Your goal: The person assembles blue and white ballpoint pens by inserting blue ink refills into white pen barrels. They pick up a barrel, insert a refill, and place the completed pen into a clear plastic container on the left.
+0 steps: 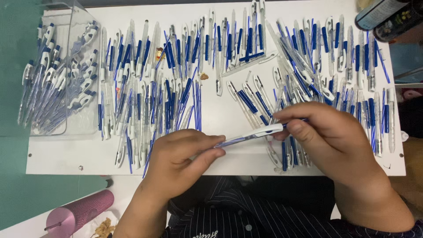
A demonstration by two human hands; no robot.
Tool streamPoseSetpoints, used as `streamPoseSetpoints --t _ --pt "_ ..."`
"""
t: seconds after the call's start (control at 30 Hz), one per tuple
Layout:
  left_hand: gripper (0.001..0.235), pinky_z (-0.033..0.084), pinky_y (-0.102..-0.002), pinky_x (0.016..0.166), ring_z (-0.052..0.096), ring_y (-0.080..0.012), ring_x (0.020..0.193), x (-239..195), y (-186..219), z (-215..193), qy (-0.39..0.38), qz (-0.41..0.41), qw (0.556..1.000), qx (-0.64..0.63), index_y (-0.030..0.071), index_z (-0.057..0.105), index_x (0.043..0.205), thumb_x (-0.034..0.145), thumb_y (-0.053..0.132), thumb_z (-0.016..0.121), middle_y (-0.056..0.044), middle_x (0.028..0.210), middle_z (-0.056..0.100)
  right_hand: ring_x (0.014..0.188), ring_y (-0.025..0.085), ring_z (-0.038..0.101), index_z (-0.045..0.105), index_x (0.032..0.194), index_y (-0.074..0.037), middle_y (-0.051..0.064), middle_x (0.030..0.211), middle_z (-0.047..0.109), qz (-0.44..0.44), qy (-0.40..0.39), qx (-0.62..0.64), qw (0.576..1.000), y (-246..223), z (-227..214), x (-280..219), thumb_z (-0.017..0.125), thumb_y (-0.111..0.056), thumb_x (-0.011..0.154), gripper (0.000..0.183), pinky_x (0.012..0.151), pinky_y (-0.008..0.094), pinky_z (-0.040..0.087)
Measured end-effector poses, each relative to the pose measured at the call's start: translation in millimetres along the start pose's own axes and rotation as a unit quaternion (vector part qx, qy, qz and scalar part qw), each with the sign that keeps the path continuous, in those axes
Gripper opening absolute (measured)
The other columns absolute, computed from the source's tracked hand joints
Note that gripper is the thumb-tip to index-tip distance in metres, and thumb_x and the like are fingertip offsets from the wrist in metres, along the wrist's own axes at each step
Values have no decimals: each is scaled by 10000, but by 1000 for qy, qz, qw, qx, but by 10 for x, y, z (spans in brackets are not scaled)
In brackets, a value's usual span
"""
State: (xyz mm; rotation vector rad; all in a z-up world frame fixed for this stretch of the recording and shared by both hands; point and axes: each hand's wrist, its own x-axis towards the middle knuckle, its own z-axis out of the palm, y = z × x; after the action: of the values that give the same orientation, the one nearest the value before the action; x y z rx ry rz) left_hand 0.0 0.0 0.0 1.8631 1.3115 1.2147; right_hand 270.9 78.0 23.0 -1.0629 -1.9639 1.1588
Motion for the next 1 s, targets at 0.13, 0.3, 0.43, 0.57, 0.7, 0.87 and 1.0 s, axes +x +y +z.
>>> streamPoseSetpoints --t 0.13,0.3,0.43,0.57,0.7,0.87,1.0 --pt "197 609 -253 716 769 -168 786 -21 -31 21 2 -18 1000 -10 94 775 1067 891 182 779 -56 929 797 775 241 810 631 1100 49 157 956 696 36 61 75 995 97 25 -60 657 -5 923 187 718 292 690" --pt "164 617 -277 750 768 -183 794 -46 -67 121 22 14 999 -21 93 768 1072 914 138 769 -45 972 803 884 240 819 659 1079 59 189 971 763 -151 116 19 982 185 208 -15 661 -63 940 184 781 262 704" --pt "186 604 -263 761 766 -177 818 -30 -52 235 35 -10 999 -17 70 765 1094 921 138 754 -60 967 806 1096 334 793 521 1362 113 241 926 756 -157 129 -18 979 146 430 -63 433 -171 1091 402 617 226 510" --pt "188 599 -262 781 760 -166 838 -107 -154 322 61 -30 997 -27 91 759 1119 937 135 739 -59 967 800 1151 327 768 474 1423 103 283 1217 722 -146 122 -28 981 178 552 -120 441 -176 1084 440 896 306 615" --pt "176 593 -286 794 771 -184 878 -160 -229 353 44 -47 997 -32 95 768 1094 937 166 731 -60 1008 807 592 77 576 509 1455 8 103 1272 745 -73 92 -77 990 211 526 -113 421 -236 1087 451 692 233 529" --pt "208 594 -263 796 772 -157 884 -139 -199 372 20 -71 994 -85 123 764 1099 902 186 782 -51 1003 808 1141 339 740 562 1326 104 295 1209 703 -58 155 98 981 178 519 -102 493 -137 1052 371 1056 376 590" --pt "216 579 -256 766 739 -127 819 -146 -189 348 8 -86 992 -94 132 765 1101 893 186 792 -33 988 808 1170 322 721 537 1388 103 236 1223 704 -61 145 61 986 158 497 -69 486 -138 1056 414 1117 403 558"
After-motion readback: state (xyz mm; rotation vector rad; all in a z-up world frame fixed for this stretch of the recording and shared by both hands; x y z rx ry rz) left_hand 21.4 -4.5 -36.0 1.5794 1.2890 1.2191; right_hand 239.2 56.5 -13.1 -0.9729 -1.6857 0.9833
